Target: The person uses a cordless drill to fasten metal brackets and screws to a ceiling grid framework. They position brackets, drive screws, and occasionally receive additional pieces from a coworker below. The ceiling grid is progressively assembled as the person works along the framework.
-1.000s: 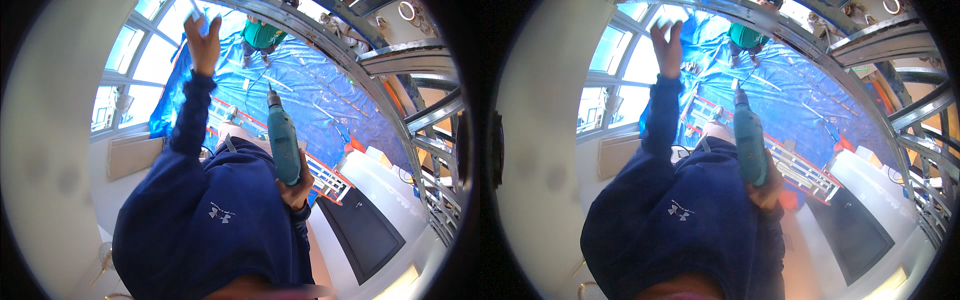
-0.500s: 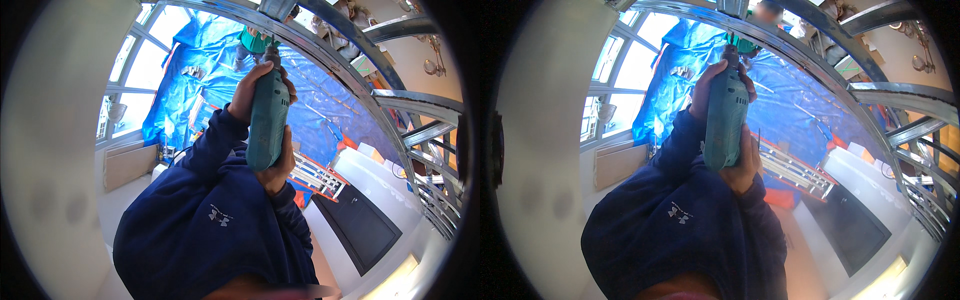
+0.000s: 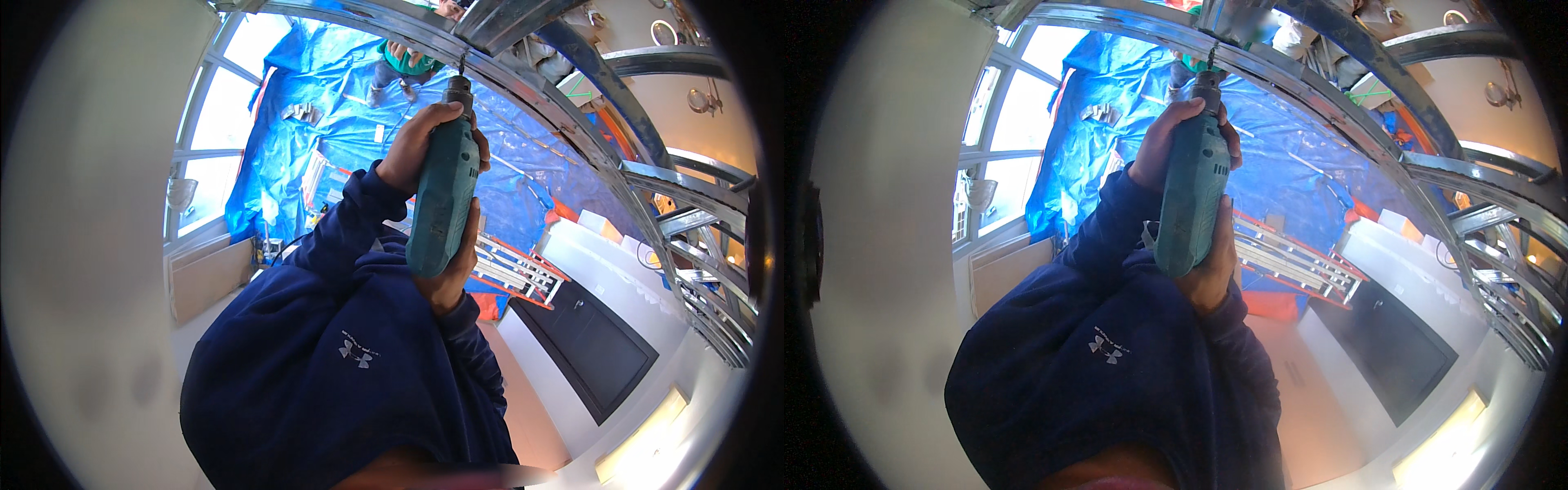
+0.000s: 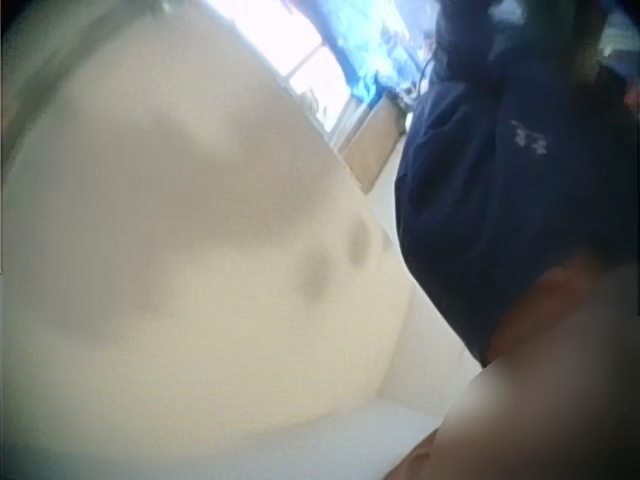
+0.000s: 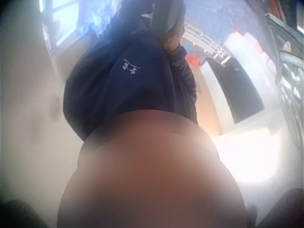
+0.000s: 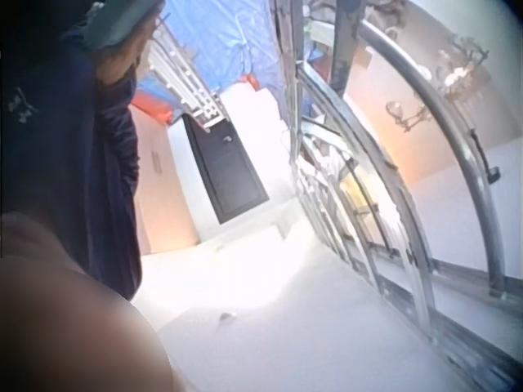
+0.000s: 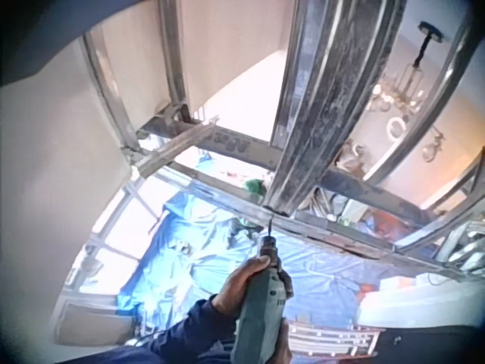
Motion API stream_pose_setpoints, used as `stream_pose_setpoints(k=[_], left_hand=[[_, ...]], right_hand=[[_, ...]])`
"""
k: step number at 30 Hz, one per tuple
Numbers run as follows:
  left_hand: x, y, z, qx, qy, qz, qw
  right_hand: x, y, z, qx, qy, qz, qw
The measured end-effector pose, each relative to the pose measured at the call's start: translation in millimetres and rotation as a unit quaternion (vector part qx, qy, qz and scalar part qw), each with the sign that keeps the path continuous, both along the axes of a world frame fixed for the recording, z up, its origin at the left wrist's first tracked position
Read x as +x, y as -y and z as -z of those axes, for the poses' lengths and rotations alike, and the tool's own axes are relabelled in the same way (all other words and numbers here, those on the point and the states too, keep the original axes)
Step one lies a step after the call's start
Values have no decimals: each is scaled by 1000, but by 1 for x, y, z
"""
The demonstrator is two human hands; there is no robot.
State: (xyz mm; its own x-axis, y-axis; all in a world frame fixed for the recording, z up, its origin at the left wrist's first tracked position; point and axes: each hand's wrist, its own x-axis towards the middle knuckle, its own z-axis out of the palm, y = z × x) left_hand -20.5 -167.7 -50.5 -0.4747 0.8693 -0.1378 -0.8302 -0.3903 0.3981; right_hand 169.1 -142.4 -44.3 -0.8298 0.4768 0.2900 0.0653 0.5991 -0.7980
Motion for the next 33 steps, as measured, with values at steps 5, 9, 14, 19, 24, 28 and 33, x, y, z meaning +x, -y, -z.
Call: stream_pose_setpoints(k=[5, 9, 14, 19, 24, 28, 33], left_hand=[[-4, 4, -1, -8, 14, 13, 1000], [-5, 6, -2, 21, 20, 35, 999], [-6, 6, -2, 24, 40, 36, 998], [-10, 6, -2, -1, 17, 48, 999], [-12, 8, -3, 0, 37, 49, 998], [-14, 9, -4, -14, 21, 34, 999], [-20, 11, -4, 0, -13, 46, 999]], right_hand=[[-1, 7, 1, -16, 7, 5, 1000], [-3, 12, -2, 9, 9, 19, 1000], [-2, 17, -5, -14, 6, 15, 1000], [-3, 18, 1, -37, 6, 14, 999], [-8, 22, 4, -36, -15, 23, 999], [-11, 27, 5, -21, -17, 32, 999], [-16, 33, 11, -31, -33, 38, 998]])
